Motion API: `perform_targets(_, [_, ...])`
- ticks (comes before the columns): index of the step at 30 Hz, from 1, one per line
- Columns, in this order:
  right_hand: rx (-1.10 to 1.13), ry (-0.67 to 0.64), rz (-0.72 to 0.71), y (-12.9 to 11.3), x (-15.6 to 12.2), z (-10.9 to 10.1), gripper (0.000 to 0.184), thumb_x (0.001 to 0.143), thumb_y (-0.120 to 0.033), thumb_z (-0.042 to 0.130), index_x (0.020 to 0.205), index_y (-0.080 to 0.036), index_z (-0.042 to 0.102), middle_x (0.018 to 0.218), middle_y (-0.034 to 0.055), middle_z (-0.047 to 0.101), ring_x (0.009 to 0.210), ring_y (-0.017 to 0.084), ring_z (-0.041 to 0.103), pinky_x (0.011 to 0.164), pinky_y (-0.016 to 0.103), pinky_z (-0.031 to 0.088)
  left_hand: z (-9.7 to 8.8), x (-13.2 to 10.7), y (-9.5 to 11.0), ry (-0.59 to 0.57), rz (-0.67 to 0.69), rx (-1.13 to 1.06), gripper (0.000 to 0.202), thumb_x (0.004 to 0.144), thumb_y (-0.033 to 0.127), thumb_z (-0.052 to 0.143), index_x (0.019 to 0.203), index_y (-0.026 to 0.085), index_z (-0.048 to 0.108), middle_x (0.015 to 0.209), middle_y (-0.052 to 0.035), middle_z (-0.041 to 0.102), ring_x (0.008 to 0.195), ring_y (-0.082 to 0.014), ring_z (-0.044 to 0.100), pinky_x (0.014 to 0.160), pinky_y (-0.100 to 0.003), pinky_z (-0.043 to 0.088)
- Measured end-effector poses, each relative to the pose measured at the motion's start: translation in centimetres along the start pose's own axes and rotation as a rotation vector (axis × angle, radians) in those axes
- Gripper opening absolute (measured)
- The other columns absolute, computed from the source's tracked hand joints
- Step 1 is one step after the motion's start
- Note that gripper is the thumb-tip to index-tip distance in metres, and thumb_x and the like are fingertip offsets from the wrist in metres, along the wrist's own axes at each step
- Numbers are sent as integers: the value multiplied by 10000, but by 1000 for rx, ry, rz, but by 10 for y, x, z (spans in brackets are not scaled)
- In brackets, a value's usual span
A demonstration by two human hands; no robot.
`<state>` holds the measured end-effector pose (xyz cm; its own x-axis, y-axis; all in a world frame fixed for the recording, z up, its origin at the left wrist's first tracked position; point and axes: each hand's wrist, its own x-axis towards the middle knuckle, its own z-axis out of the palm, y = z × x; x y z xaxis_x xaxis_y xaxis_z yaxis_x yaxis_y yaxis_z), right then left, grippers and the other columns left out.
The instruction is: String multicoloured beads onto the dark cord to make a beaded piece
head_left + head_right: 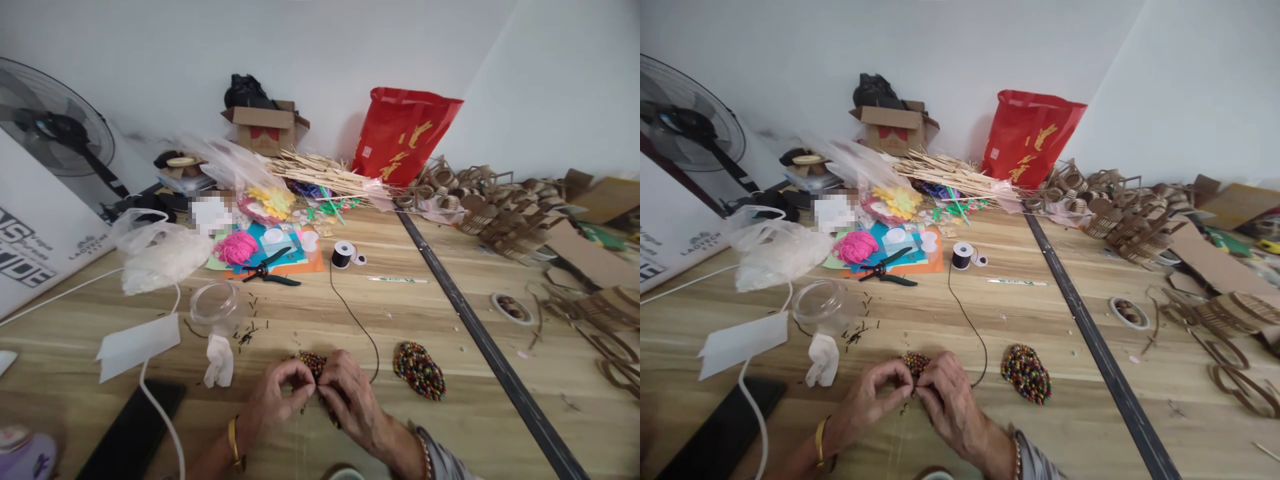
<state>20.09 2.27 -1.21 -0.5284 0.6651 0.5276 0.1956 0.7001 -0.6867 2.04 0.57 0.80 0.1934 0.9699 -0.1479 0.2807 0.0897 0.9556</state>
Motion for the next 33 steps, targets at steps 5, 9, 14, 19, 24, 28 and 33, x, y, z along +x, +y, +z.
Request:
perform_targets(5, [-22,2,-7,1,0,-1,82,953,-179,491,907,-188,559,811,45,590,788,181,501,728,326,435,-1,0,3,-22,-21,-36,132,691,283,567,655,157,582,645,-30,582,646,-171,534,636,-264,437])
perform_targets(9, [-18,-13,-10,1,0,-1,85,951,-166,496,907,-187,566,814,45,590,797,182,503,734,327,433,0,0,1,-27,-23,-46,131,694,284,572,668,156,588,660,-30,580,660,-171,526,652,-268,428])
perform_targets(14, [9,2,3,1,-2,-1,90,957,-174,483,916,-188,562,816,51,596,809,186,512,740,328,439,-1,1,-2,-59,-29,-89,131,695,288,585,665,161,580,644,-17,565,647,-162,510,642,-262,414])
perform_targets(19, [25,-25,18,2,-3,-3,107,965,-188,461,913,-186,555,817,53,586,813,184,513,733,318,441,-1,1,-4,-67,-47,-103,143,693,292,596,674,151,588,645,-19,559,642,-164,510,633,-262,414])
perform_targets(24, [13,-11,20,0,-1,-3,137,974,-208,443,893,-186,551,795,52,580,793,185,513,720,320,443,0,0,-8,-48,-19,-102,114,708,268,598,684,157,597,657,-14,561,660,-160,510,644,-254,410])
perform_targets(28, [15,10,19,-3,1,-3,158,977,-213,432,874,-188,550,778,49,577,777,184,513,709,318,449,-1,1,-8,-43,-16,-100,110,706,261,602,666,158,597,638,-7,553,639,-157,500,627,-255,403])
perform_targets(33, [46,51,44,0,-2,-3,139,967,-207,442,872,-194,542,778,45,567,763,181,520,691,303,452,-3,2,-5,-26,-29,-146,138,702,283,619,655,156,588,616,2,549,613,-148,491,605,-251,400])
